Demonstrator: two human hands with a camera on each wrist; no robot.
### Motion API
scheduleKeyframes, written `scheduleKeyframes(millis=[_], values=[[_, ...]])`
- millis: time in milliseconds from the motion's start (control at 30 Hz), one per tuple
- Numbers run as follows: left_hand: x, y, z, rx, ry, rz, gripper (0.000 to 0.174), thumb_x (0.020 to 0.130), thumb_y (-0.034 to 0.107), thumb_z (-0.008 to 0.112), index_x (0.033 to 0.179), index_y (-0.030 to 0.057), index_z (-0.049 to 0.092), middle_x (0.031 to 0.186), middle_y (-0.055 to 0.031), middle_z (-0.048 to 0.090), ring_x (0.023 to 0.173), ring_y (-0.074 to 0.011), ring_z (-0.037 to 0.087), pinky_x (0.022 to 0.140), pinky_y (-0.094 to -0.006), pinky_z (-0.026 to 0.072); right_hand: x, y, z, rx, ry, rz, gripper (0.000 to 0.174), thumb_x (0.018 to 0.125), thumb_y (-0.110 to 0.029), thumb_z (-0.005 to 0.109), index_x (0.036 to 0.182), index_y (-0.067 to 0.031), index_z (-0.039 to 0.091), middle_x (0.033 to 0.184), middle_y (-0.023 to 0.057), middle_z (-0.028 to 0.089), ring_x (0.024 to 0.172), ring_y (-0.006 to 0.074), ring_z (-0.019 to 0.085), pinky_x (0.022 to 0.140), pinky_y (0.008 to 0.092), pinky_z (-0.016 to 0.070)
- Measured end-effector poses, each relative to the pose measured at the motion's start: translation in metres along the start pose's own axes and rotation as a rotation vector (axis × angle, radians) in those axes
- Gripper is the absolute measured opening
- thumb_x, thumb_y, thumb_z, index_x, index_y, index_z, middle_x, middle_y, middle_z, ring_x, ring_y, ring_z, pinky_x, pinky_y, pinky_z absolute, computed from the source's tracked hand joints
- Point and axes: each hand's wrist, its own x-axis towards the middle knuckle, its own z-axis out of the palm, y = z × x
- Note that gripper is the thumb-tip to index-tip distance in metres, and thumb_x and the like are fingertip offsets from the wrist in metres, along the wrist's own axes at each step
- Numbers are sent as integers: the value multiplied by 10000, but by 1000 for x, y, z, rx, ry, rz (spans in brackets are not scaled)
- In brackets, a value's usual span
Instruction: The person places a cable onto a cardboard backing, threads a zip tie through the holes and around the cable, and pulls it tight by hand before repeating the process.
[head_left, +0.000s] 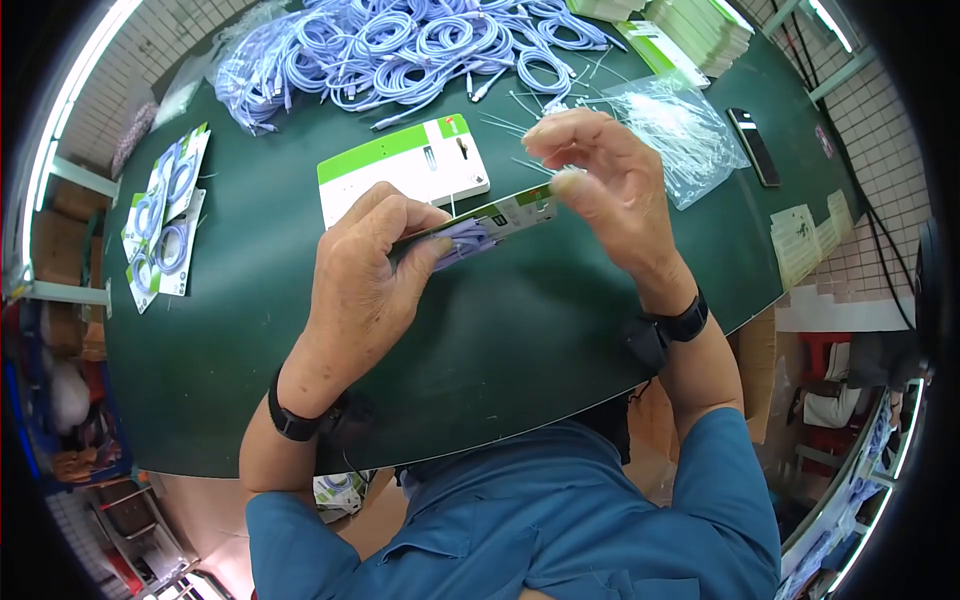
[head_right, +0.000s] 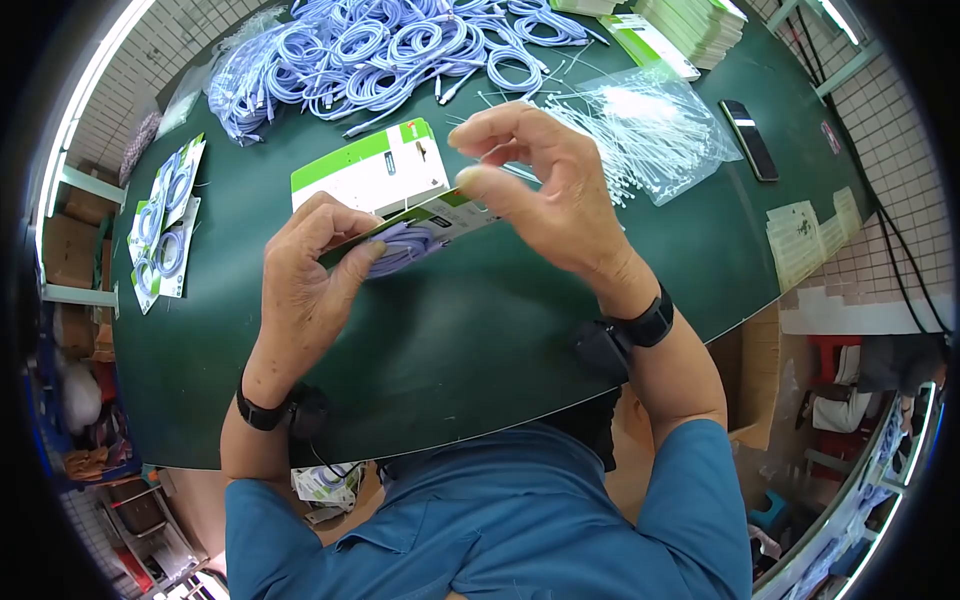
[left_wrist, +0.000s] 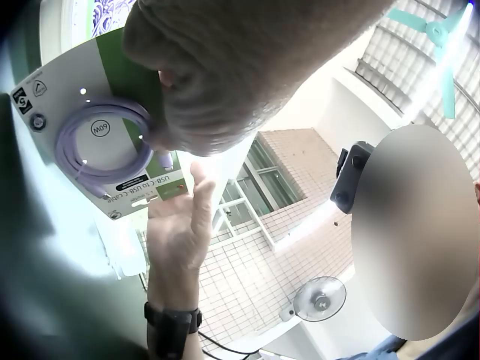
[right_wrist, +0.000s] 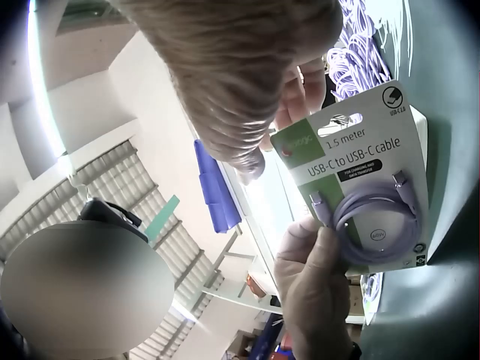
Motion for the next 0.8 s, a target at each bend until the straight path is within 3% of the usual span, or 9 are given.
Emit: scheduleKeyframes(millis=[100,267,367,533,633,800], values=[[0,7,8,81,-38,27,163,839,-34,795,978,-6,714,892,-116,645,777,-287,671,683,-389,525,-2,-2,10,-408,-149,-160,279,887,-141,858,1096,-17,722,1125,82,721,974,160,684,870,297,560],[-3,8,16,230,-76,102,186,824,8,822,982,17,725,867,-105,620,766,-310,661,668,-417,521,-13,13,25,-313,-186,-7,232,865,-86,853,1057,-24,739,1046,71,726,859,136,694,785,270,565],[-4,5,18,255,-54,139,201,817,25,832,990,25,731,864,-103,615,767,-315,662,668,-426,523,-10,15,25,-380,-182,-66,181,889,-64,828,1041,-20,740,989,70,720,770,116,684,733,253,562],[-6,5,18,320,-49,155,258,807,44,849,1042,32,743,895,-107,638,776,-300,673,675,-406,536,-10,21,22,-447,-162,-134,235,846,-86,867,1034,-31,736,993,75,722,805,171,684,734,294,559],[-1,2,13,310,-5,111,296,814,46,851,1090,32,746,918,-105,661,788,-275,686,683,-378,543,-1,18,22,-702,64,-598,300,789,-116,910,1028,-52,739,993,65,721,831,230,661,709,339,538],[2,-28,5,100,140,-41,336,873,54,831,1187,2,724,952,-85,720,824,-179,713,709,-312,558,-2,0,20,-842,193,-792,370,729,-134,934,1041,-82,742,993,52,718,848,260,630,686,364,510]])
